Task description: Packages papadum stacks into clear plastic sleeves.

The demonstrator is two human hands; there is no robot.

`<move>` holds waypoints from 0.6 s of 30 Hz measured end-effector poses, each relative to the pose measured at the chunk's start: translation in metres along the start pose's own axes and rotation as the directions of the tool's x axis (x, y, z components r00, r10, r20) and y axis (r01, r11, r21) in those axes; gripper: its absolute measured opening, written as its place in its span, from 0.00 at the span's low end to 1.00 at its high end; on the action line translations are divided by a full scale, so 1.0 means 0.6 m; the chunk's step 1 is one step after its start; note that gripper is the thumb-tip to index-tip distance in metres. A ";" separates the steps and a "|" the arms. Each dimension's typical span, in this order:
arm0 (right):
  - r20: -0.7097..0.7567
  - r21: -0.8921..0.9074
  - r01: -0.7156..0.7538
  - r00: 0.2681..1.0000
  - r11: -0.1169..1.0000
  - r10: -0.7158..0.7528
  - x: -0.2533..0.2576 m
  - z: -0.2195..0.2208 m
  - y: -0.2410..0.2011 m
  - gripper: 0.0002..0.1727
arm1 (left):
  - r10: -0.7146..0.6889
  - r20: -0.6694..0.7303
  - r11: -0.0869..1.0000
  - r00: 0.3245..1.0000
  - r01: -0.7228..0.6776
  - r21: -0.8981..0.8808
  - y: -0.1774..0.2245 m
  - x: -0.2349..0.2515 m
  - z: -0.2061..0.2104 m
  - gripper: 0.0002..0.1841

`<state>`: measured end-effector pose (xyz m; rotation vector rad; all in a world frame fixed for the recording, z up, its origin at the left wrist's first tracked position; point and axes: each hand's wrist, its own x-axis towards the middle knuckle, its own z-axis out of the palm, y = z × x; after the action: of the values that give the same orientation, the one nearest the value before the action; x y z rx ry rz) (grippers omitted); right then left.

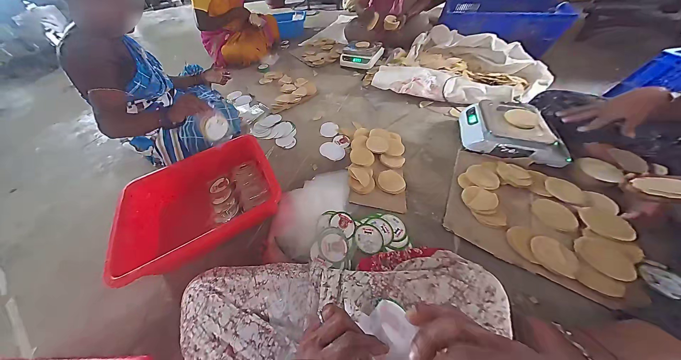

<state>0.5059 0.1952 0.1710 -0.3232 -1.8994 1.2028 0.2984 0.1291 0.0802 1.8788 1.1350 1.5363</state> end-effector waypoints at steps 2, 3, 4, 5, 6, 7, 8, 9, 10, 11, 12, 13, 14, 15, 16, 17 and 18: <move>-0.043 0.042 -0.085 0.995 0.995 0.087 0.000 0.007 0.011 0.08 | -0.041 0.003 0.996 0.999 0.041 -0.073 -0.001 -0.002 0.002 0.08; -0.074 0.059 -0.130 0.988 0.990 0.134 -0.001 0.009 0.016 0.07 | -0.081 0.008 0.988 0.997 0.082 -0.131 0.000 -0.005 0.004 0.07; -0.107 0.065 -0.168 0.979 0.984 0.174 -0.003 0.010 0.022 0.08 | -0.126 0.014 0.972 0.992 0.126 -0.196 0.000 -0.009 0.006 0.08; -0.144 0.061 -0.201 0.967 0.978 0.208 -0.006 0.013 0.029 0.10 | -0.169 0.021 0.948 0.985 0.169 -0.269 0.001 -0.013 0.009 0.09; -0.182 0.063 -0.229 0.954 0.971 0.237 -0.008 0.016 0.036 0.13 | -0.216 0.031 0.918 0.976 0.214 -0.335 0.005 -0.017 0.011 0.09; -0.217 0.073 -0.250 0.941 0.965 0.261 -0.010 0.020 0.044 0.16 | -0.268 0.037 0.883 0.963 0.260 -0.390 0.010 -0.019 0.013 0.08; -0.245 0.090 -0.257 0.931 0.962 0.272 -0.013 0.024 0.054 0.21 | -0.332 0.045 0.844 0.942 0.318 -0.432 0.018 -0.020 0.014 0.09; -0.269 0.111 -0.252 0.923 0.961 0.273 -0.015 0.029 0.064 0.24 | -0.390 0.059 0.799 0.919 0.369 -0.475 0.024 -0.020 0.014 0.08; -0.280 0.119 -0.240 0.923 0.963 0.265 -0.018 0.032 0.075 0.27 | -0.433 0.075 0.754 0.898 0.407 -0.515 0.026 -0.020 0.016 0.08; -0.282 0.115 -0.231 0.925 0.966 0.255 -0.021 0.033 0.085 0.29 | -0.465 0.096 0.708 0.880 0.435 -0.557 0.026 -0.020 0.016 0.09; -0.280 0.099 -0.234 0.926 0.967 0.252 -0.025 0.033 0.092 0.30 | -0.489 0.118 0.663 0.864 0.456 -0.594 0.025 -0.019 0.016 0.09; -0.279 0.073 -0.246 0.926 0.967 0.256 -0.029 0.032 0.097 0.29 | -0.504 0.137 0.628 0.853 0.471 -0.619 0.023 -0.019 0.016 0.09; -0.279 0.049 -0.258 0.924 0.965 0.262 -0.035 0.030 0.101 0.28 | -0.513 0.146 0.611 0.846 0.479 -0.630 0.021 -0.019 0.015 0.10; -0.274 0.017 -0.275 0.923 0.961 0.269 -0.041 0.028 0.104 0.26 | -0.520 0.149 0.607 0.841 0.486 -0.628 0.018 -0.020 0.013 0.11; -0.261 -0.017 -0.290 0.925 0.957 0.276 -0.048 0.025 0.106 0.25 | -0.528 0.150 0.608 0.836 0.495 -0.620 0.015 -0.022 0.011 0.11; -0.240 -0.044 -0.307 0.927 0.951 0.288 -0.054 0.022 0.106 0.23 | -0.538 0.148 0.614 0.830 0.507 -0.605 0.011 -0.024 0.010 0.12; -0.210 -0.067 -0.329 0.927 0.942 0.309 -0.060 0.019 0.104 0.22 | -0.553 0.144 0.619 0.820 0.521 -0.588 0.008 -0.026 0.010 0.11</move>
<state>0.5061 0.1979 0.0979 -0.8052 -1.7810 1.2333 0.3048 0.1146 0.0735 0.9438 0.9419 1.3613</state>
